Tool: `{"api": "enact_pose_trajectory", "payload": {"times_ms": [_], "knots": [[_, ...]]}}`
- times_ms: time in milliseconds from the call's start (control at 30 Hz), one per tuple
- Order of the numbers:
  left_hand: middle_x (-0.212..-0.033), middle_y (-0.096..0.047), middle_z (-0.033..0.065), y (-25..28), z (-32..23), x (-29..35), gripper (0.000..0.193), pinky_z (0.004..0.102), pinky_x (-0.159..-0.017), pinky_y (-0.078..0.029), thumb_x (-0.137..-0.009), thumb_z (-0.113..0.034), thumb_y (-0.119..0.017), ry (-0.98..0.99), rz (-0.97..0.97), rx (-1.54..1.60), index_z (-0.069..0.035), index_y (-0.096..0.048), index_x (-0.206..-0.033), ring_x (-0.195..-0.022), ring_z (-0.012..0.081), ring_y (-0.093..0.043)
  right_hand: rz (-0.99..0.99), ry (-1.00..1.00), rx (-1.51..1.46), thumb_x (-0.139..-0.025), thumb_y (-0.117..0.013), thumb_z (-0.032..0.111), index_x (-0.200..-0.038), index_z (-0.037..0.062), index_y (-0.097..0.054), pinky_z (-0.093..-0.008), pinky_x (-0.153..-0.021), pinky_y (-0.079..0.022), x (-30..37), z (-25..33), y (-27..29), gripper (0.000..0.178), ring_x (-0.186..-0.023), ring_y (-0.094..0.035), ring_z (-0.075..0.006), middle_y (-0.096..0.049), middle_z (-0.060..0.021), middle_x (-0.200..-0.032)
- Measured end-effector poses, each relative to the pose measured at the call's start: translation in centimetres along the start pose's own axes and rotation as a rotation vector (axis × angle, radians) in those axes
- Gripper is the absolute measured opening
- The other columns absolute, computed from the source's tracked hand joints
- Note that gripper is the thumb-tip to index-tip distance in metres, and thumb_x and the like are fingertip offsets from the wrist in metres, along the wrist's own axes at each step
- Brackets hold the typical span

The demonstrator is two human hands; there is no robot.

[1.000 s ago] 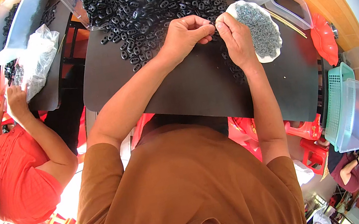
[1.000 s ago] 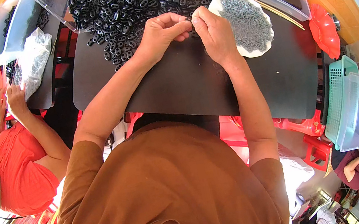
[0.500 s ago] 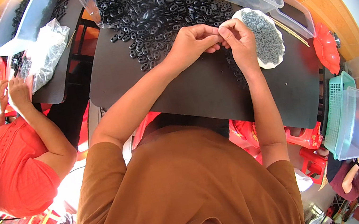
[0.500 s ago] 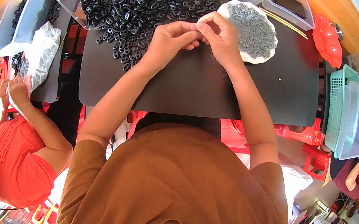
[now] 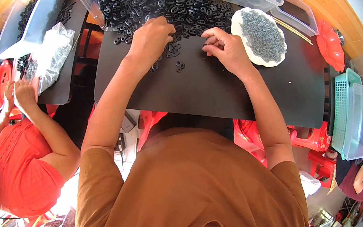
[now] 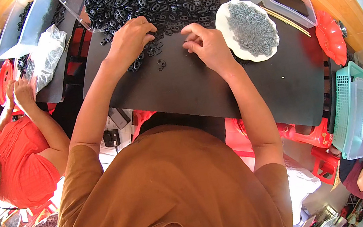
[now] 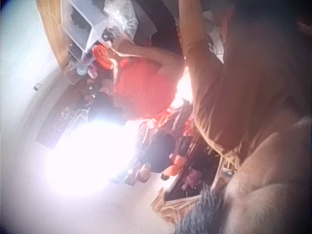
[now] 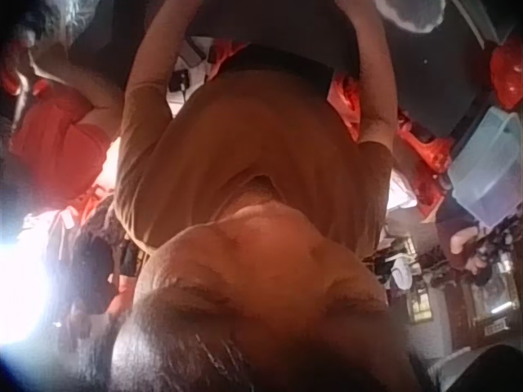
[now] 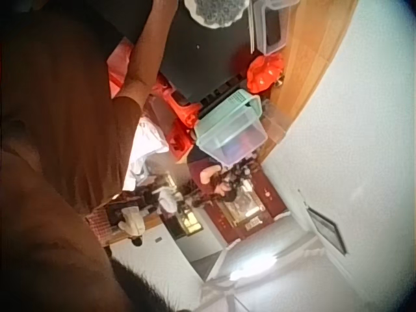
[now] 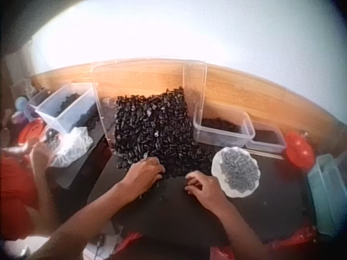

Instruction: The person sits at a table and repeatedly picks up small black plastic rings and silver metal pins. They insert the pins into the rings to assemble hair accessories, placing the finished items into a white bowl.

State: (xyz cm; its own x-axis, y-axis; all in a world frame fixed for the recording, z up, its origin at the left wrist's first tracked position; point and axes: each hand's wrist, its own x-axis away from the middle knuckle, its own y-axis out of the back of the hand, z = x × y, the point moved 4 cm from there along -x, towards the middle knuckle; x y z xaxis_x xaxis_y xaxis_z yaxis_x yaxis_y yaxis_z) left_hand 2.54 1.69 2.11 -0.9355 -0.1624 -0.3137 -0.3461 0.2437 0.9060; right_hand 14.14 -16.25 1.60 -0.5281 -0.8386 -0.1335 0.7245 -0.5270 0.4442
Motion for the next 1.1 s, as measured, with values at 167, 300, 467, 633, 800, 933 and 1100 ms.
{"api": "enact_pose_trajectory", "payload": {"times_ms": [167, 300, 467, 633, 800, 933, 1100], "knots": [[-0.094, -0.065, 0.0069, 0.0, 0.0, 0.1, 0.017, 0.0384, -0.081, -0.052, -0.081, -0.012, -0.073, -0.029, -0.033, 0.054, -0.009, -0.069, -0.098, -0.095, 0.0270, -0.063, -0.010, 0.007, -0.005, -0.083, -0.072, 0.001, -0.095, 0.0013, -0.061, -0.0255, -0.063, -0.053, 0.2, -0.4, 0.1, 0.016, -0.068, -0.069, -0.0129, -0.070, -0.0080, -0.080], [-0.086, -0.069, 0.0058, 0.1, 0.2, 0.0, 0.019, 0.0310, -0.075, -0.054, -0.083, -0.007, -0.072, 0.124, 0.037, 0.394, -0.005, -0.068, -0.102, -0.082, 0.0193, -0.067, -0.030, 0.002, -0.076, -0.084, -0.072, 0.002, -0.097, 0.0019, -0.061, -0.0248, -0.063, -0.052, 0.0, -0.9, 0.4, 0.017, -0.068, -0.068, -0.0111, -0.069, -0.0057, -0.078], [-0.092, -0.070, 0.0036, -1.1, 0.0, -1.0, 0.020, 0.0239, -0.075, -0.055, -0.090, -0.007, -0.068, 0.309, 0.063, 1.050, 0.001, -0.067, -0.109, -0.085, 0.0101, -0.067, -0.069, -0.034, -0.183, -0.086, -0.071, 0.002, -0.098, 0.0012, -0.061, -0.0239, -0.063, -0.052, -0.1, -0.4, 0.2, 0.016, -0.068, -0.066, -0.0097, -0.069, -0.0039, -0.078], [-0.098, -0.068, 0.0039, -2.5, -1.1, -1.6, 0.022, 0.0222, -0.079, -0.056, -0.092, -0.007, -0.067, 0.369, 0.136, 1.408, 0.000, -0.065, -0.113, -0.089, 0.0123, -0.069, -0.120, -0.038, -0.244, -0.087, -0.070, 0.002, -0.101, 0.0013, -0.064, -0.0233, -0.064, -0.052, -0.1, -1.3, 0.2, 0.015, -0.068, -0.066, -0.0094, -0.069, -0.0033, -0.080], [-0.096, -0.067, 0.0028, -4.0, -1.8, -1.9, 0.022, 0.0218, -0.081, -0.055, -0.092, -0.006, -0.068, 0.423, 0.162, 1.582, -0.002, -0.065, -0.113, -0.090, 0.0114, -0.068, -0.109, -0.066, -0.249, -0.088, -0.069, 0.001, -0.095, 0.0009, -0.065, -0.0231, -0.064, -0.052, -0.2, -1.0, 0.3, 0.008, -0.071, -0.066, -0.0095, -0.069, -0.0035, -0.082], [-0.092, -0.067, 0.0012, -4.6, -1.7, -1.7, 0.023, 0.0209, -0.076, -0.053, -0.090, -0.007, -0.070, 0.420, 0.175, 1.533, -0.003, -0.066, -0.113, -0.082, 0.0073, -0.063, -0.105, -0.079, -0.253, -0.087, -0.069, -0.001, -0.095, 0.0012, -0.062, -0.0232, -0.064, -0.052, -0.2, -1.2, 0.2, 0.010, -0.073, -0.067, -0.0094, -0.069, -0.0043, -0.082], [-0.084, -0.066, 0.0004, -4.7, -1.8, -1.7, 0.022, 0.0205, -0.070, -0.049, -0.088, -0.007, -0.071, 0.386, 0.164, 1.458, -0.002, -0.069, -0.109, -0.075, 0.0060, -0.060, -0.111, -0.024, -0.223, -0.085, -0.070, -0.002, -0.100, 0.0028, -0.057, -0.0231, -0.065, -0.053, -0.3, -1.0, 0.3, 0.020, -0.071, -0.067, -0.0096, -0.070, -0.0053, -0.082]]}}
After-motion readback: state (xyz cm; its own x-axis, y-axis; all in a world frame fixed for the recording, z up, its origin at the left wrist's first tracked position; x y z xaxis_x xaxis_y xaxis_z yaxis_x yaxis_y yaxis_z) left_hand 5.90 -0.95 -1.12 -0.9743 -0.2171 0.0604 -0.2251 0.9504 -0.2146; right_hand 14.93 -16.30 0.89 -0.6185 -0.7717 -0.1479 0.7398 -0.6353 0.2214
